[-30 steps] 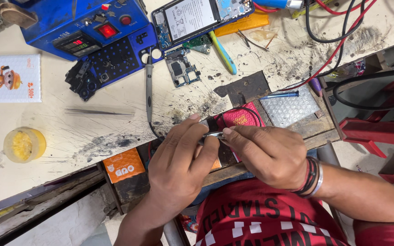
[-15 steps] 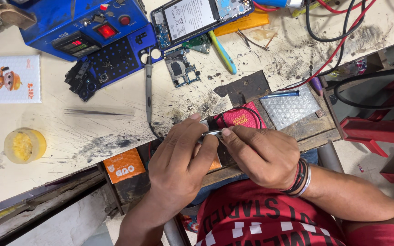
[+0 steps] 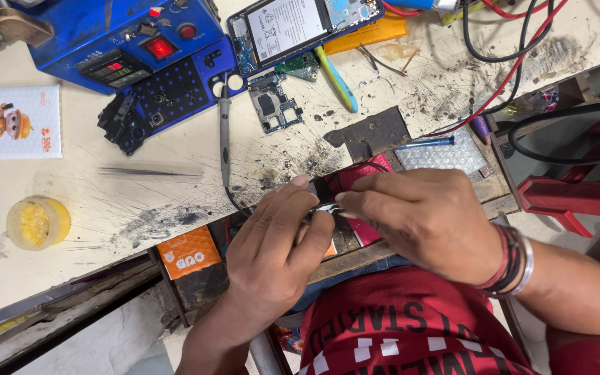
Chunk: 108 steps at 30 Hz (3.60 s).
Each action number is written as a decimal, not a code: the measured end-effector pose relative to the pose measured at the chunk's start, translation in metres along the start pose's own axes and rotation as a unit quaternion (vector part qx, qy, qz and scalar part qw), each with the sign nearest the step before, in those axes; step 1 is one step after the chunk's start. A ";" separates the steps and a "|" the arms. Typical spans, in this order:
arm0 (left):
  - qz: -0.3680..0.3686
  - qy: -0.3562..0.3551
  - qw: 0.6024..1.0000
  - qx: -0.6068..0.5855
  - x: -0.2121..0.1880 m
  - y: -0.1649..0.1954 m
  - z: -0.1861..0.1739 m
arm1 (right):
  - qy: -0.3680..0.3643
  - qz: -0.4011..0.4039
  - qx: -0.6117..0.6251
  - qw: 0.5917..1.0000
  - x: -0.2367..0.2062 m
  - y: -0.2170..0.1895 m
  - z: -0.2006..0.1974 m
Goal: The person holds a smartphone, pries open its back cover, removes the battery, and places the phone on a testing machine on the workbench, pressing it in place while the machine's display shows readings.
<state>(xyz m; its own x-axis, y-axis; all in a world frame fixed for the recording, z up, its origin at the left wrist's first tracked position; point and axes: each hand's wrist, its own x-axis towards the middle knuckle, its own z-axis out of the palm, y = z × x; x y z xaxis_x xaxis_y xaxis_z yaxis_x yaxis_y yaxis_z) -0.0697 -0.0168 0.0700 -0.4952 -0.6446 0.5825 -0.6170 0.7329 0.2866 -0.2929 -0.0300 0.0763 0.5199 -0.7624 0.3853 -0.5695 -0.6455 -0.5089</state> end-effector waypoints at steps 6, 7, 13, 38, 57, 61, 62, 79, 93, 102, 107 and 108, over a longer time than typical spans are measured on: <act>0.019 0.000 1.000 0.004 0.001 0.000 0.000 | -0.067 -0.052 -0.039 0.996 0.010 0.003 -0.015; 0.021 -0.001 1.000 0.005 0.001 0.000 0.000 | -0.066 -0.065 -0.052 0.994 0.010 0.001 -0.018; 0.026 -0.002 1.000 0.013 -0.001 0.000 0.001 | -0.156 -0.038 -0.082 0.984 0.021 -0.011 -0.029; 0.050 0.006 0.998 0.025 -0.003 -0.003 0.002 | -0.217 0.092 0.035 0.971 0.048 -0.013 -0.035; 0.028 -0.003 0.999 0.038 -0.006 0.000 0.000 | -0.197 0.084 0.054 0.975 0.046 -0.011 -0.028; 0.022 -0.011 0.999 0.028 -0.006 -0.001 -0.001 | -0.194 0.085 -0.013 0.977 0.028 -0.014 -0.023; 0.019 -0.012 0.999 0.030 -0.006 -0.001 -0.001 | -0.196 0.079 -0.038 0.977 0.023 -0.015 -0.021; 0.039 -0.004 0.999 0.028 -0.005 0.000 0.001 | -0.035 -0.114 -0.227 0.967 -0.002 -0.026 -0.012; 0.054 0.020 0.998 0.027 -0.010 -0.004 0.004 | -0.239 0.078 -0.031 0.967 0.035 -0.016 -0.029; 0.055 0.024 0.998 0.024 -0.011 -0.006 0.003 | -0.246 0.092 -0.008 0.965 0.039 -0.014 -0.029; 0.038 0.016 0.999 0.022 -0.010 -0.005 0.003 | -0.235 0.095 -0.001 0.967 0.042 -0.015 -0.029; 0.033 0.014 0.999 0.017 -0.010 -0.004 0.003 | -0.233 0.094 -0.001 0.968 0.042 -0.015 -0.029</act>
<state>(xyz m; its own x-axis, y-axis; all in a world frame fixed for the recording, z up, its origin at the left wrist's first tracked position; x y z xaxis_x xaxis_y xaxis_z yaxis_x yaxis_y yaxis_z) -0.0638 -0.0136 0.0607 -0.5176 -0.5887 0.6209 -0.6051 0.7649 0.2208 -0.2811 -0.0536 0.1225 0.6378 -0.7632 -0.1035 -0.6827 -0.4980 -0.5347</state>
